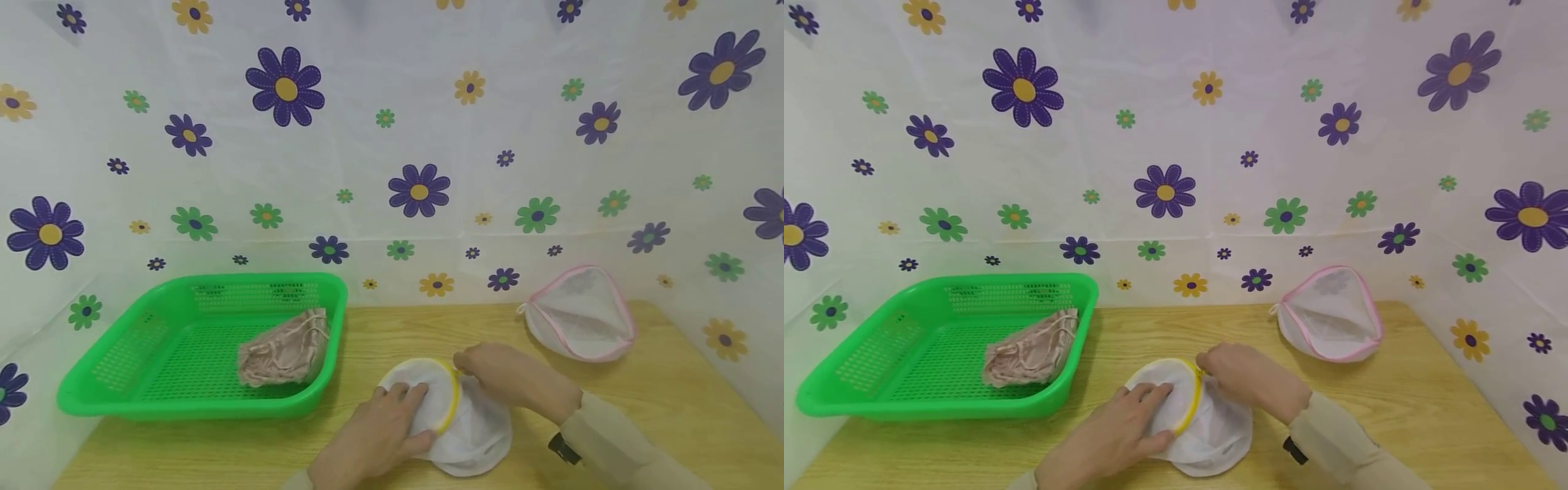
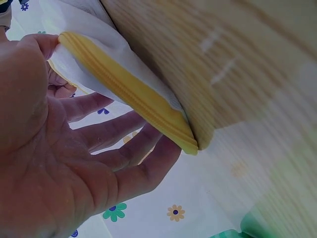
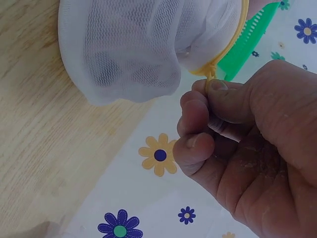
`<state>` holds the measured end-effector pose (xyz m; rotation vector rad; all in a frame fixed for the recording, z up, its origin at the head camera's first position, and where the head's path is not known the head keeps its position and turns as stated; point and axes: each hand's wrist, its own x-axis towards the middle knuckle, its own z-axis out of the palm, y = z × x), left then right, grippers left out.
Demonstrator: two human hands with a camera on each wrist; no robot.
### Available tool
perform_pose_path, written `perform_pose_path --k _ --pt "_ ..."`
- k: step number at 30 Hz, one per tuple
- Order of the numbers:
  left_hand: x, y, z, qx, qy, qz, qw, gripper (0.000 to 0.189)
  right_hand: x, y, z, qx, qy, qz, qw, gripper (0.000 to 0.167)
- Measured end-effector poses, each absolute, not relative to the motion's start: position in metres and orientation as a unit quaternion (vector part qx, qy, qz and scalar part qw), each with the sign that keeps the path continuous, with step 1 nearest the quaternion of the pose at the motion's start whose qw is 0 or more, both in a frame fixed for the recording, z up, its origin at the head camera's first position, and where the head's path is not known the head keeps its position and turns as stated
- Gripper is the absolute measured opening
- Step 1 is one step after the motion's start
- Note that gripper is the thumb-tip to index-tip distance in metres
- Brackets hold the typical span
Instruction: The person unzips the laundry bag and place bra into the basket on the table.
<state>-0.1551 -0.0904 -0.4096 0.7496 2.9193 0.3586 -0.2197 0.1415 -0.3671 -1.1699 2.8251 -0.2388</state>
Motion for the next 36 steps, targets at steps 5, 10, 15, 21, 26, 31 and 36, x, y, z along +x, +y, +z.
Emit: perform_pose_path --k 5,10,15,21,26,31,36 --pt "-0.156 -0.09 -0.409 0.246 0.961 0.118 0.052 0.07 -0.218 0.143 -0.368 -0.384 0.92 -0.078 0.026 0.018" --pt "-0.155 -0.091 -0.408 0.254 0.96 0.111 0.038 0.068 -0.217 0.143 -0.369 -0.391 0.917 -0.074 0.009 0.017" --pt "-0.156 -0.091 -0.408 0.253 0.96 0.111 0.041 0.068 -0.215 0.142 -0.368 -0.387 0.92 -0.066 0.007 0.014" --pt "-0.156 -0.091 -0.408 0.251 0.96 0.112 0.048 0.068 -0.212 0.142 -0.369 -0.38 0.923 -0.062 0.009 0.014" --pt "-0.155 -0.092 -0.409 0.254 0.961 0.106 0.038 0.068 -0.21 0.143 -0.369 -0.384 0.921 -0.065 0.004 0.014" --pt "-0.154 -0.092 -0.409 0.258 0.96 0.105 0.032 0.068 -0.207 0.142 -0.37 -0.382 0.922 -0.067 0.006 0.016" --pt "-0.154 -0.092 -0.409 0.252 0.96 0.111 0.043 0.068 -0.205 0.142 -0.371 -0.378 0.924 -0.065 0.005 0.018"
